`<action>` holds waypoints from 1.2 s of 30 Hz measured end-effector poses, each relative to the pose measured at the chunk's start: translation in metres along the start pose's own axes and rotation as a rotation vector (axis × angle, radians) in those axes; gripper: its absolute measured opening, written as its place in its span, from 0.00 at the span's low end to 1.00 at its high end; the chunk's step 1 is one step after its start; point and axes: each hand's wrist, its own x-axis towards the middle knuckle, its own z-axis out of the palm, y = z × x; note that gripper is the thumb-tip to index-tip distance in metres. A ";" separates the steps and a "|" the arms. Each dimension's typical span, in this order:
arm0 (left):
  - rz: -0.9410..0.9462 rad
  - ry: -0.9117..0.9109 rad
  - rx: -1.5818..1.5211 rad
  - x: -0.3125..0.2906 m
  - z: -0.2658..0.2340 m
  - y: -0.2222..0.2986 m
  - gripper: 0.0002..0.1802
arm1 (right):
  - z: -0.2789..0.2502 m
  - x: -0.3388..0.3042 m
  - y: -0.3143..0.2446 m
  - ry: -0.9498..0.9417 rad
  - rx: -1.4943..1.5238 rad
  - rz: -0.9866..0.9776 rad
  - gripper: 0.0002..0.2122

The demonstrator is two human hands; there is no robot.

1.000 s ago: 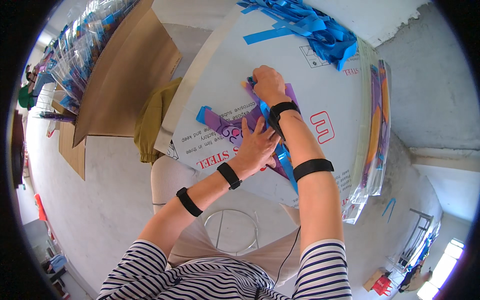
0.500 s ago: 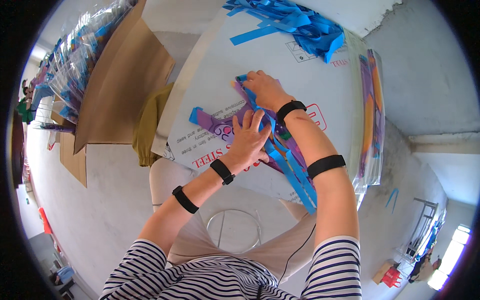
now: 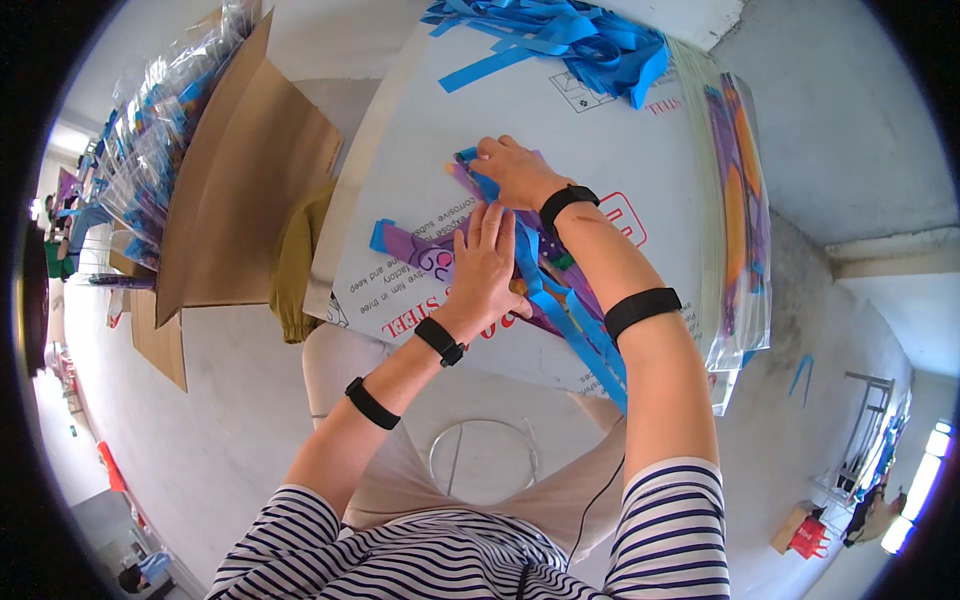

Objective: Folding triangular party hats and attaching ribbons for packaging.

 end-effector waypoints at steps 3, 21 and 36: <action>-0.026 -0.057 0.046 0.004 -0.002 0.002 0.76 | 0.000 0.002 0.000 -0.009 0.009 0.019 0.29; -0.050 -0.080 0.186 0.007 -0.010 0.003 0.74 | -0.012 -0.051 -0.021 0.433 0.239 0.246 0.18; -0.068 -0.187 0.143 0.011 -0.017 0.011 0.75 | 0.049 -0.198 -0.101 0.534 0.161 0.724 0.15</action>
